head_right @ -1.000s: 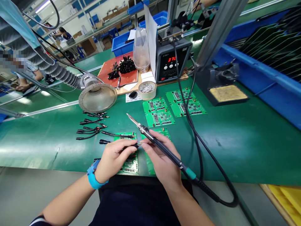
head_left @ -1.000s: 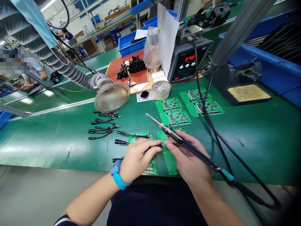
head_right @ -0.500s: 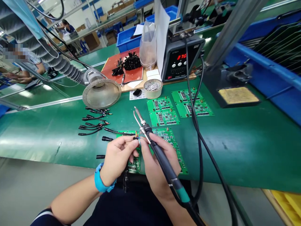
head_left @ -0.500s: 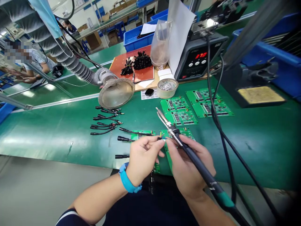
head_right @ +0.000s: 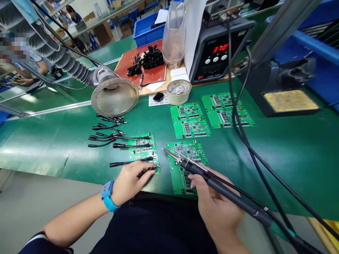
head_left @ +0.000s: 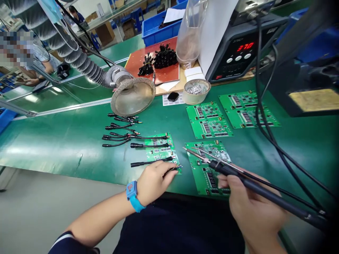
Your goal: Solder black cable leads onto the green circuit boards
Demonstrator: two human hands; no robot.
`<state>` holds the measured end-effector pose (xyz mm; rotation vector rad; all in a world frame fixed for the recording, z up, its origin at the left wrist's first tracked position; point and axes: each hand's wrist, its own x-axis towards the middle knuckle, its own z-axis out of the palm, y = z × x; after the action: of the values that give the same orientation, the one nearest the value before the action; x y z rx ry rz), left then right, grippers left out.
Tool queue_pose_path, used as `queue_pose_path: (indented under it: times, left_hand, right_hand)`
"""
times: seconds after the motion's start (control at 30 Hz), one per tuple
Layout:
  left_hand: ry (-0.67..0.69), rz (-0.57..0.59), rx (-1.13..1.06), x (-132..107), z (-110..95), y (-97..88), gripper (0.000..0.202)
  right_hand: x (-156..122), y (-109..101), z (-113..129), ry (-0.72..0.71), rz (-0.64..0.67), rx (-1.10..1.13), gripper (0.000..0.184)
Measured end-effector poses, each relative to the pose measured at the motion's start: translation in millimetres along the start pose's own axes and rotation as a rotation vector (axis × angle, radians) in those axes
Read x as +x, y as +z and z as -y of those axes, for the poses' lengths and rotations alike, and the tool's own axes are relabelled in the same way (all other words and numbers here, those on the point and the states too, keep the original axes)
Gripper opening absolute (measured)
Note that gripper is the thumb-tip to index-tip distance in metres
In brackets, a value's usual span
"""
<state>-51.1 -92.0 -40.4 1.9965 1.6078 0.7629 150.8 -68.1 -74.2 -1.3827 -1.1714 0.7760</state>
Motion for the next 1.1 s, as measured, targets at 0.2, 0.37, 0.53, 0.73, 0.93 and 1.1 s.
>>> queue_pose_path:
  times: [0.2, 0.37, 0.53, 0.73, 0.93, 1.1]
  left_hand:
    - [-0.058, 0.029, 0.123, 9, -7, -9.5, 0.020]
    - [-0.063, 0.121, 0.122, 9, -5, -5.5, 0.022]
    - [-0.086, 0.134, 0.124, 10, -4, -4.0, 0.021]
    - [-0.093, 0.134, 0.133, 10, -4, -2.1, 0.021]
    - [-0.118, 0.127, 0.140, 10, -6, 0.1, 0.020]
    - [-0.134, 0.135, 0.165, 11, -8, 1.0, 0.018]
  right_hand:
    - [-7, -4, -11, -0.173, -0.117, -0.206, 0.008]
    - [-6, -2, -7, -0.270, -0.093, -0.288, 0.008]
    - [-4, 1, -2, -0.314, -0.061, -0.304, 0.008]
    - [-2, 3, 2, -0.290, -0.062, -0.309, 0.009]
    - [-5, 1, -2, -0.248, -0.082, -0.312, 0.009]
    - [-5, 0, 1, -0.198, -0.066, -0.329, 0.011]
